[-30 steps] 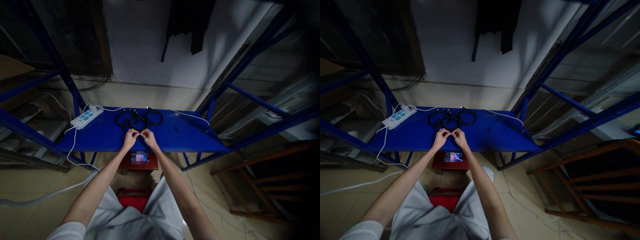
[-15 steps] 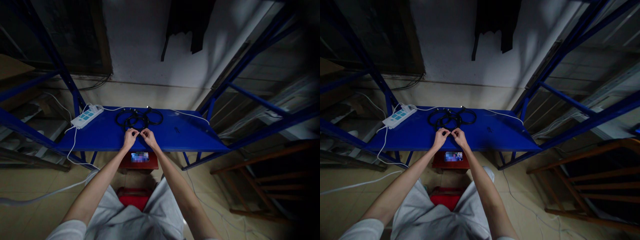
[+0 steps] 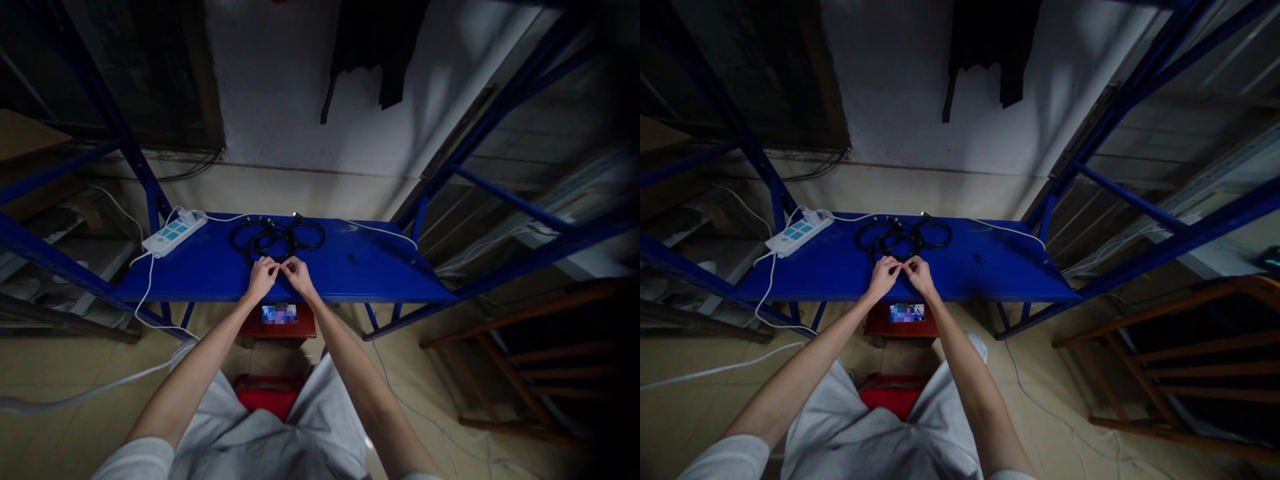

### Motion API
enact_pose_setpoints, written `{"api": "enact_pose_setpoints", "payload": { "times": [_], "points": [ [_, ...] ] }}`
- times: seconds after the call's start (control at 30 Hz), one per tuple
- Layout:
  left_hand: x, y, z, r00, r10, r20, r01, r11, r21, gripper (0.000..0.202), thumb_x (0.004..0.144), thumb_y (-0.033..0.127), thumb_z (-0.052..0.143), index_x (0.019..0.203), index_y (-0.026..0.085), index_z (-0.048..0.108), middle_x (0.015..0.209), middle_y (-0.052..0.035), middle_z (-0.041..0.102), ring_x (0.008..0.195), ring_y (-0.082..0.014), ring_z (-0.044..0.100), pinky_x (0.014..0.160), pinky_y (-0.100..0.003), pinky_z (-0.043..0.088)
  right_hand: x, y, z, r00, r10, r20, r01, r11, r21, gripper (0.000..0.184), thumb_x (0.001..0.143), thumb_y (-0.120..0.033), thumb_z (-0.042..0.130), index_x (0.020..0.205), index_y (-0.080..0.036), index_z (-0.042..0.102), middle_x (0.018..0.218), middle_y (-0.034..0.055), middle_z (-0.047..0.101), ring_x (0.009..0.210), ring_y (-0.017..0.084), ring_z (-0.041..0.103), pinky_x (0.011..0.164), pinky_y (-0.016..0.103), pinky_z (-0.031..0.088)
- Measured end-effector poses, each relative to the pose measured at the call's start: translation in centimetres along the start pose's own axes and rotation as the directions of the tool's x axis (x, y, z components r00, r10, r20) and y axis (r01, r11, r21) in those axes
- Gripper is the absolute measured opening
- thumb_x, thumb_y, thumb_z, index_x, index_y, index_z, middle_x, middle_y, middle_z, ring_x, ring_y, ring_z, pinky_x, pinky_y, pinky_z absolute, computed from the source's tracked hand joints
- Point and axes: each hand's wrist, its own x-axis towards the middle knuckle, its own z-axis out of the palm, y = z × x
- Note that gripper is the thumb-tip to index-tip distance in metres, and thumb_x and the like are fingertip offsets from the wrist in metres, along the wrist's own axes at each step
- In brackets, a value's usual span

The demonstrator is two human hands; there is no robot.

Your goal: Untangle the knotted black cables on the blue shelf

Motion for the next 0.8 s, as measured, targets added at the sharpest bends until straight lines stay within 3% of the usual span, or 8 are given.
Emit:
{"api": "enact_pose_setpoints", "payload": {
  "times": [0.4, 0.6, 0.8],
  "points": [
    [0.1, -0.2, 0.1, 0.999, -0.027, 0.035, 0.028, 0.999, -0.030, 0.009, 0.088, 0.020, 0.066, 0.081, 0.021, 0.071, 0.087, -0.0034, 0.067, 0.091, -0.0218, 0.057, 0.084, -0.038, 0.043, 0.2, -0.4, -0.6, 1.000, -0.015, -0.014, 0.016, 0.999, 0.031, 0.033, 0.078, -0.052, 0.071, 0.071, -0.020, 0.071, 0.083, 0.0064, 0.064, 0.074, 0.018, 0.056, 0.064, 0.030, 0.044],
    [0.4, -0.8, 0.1, 0.998, -0.056, 0.037, 0.061, 0.986, -0.156, 0.018, 0.091, 0.022, 0.060, 0.077, 0.021, 0.071, 0.087, -0.0035, 0.069, 0.090, -0.0204, 0.060, 0.089, -0.037, 0.044, 0.5, 0.2, -0.6, 0.999, 0.012, -0.046, -0.009, 0.997, 0.071, 0.033, 0.086, -0.048, 0.062, 0.097, -0.019, 0.073, 0.090, 0.0066, 0.068, 0.076, 0.018, 0.060, 0.071, 0.030, 0.046],
    [0.5, -1.5, 0.3, 0.997, -0.055, 0.053, 0.067, 0.965, -0.254, 0.023, 0.091, 0.016, 0.056, 0.078, 0.021, 0.074, 0.085, -0.0040, 0.069, 0.091, -0.0211, 0.061, 0.089, -0.037, 0.046, 0.5, 0.9, -0.9, 0.971, 0.077, -0.228, -0.071, 0.997, 0.035, 0.034, 0.091, -0.041, 0.046, 0.107, -0.017, 0.065, 0.083, 0.0052, 0.064, 0.075, 0.019, 0.058, 0.069, 0.028, 0.045]
  ]
}}
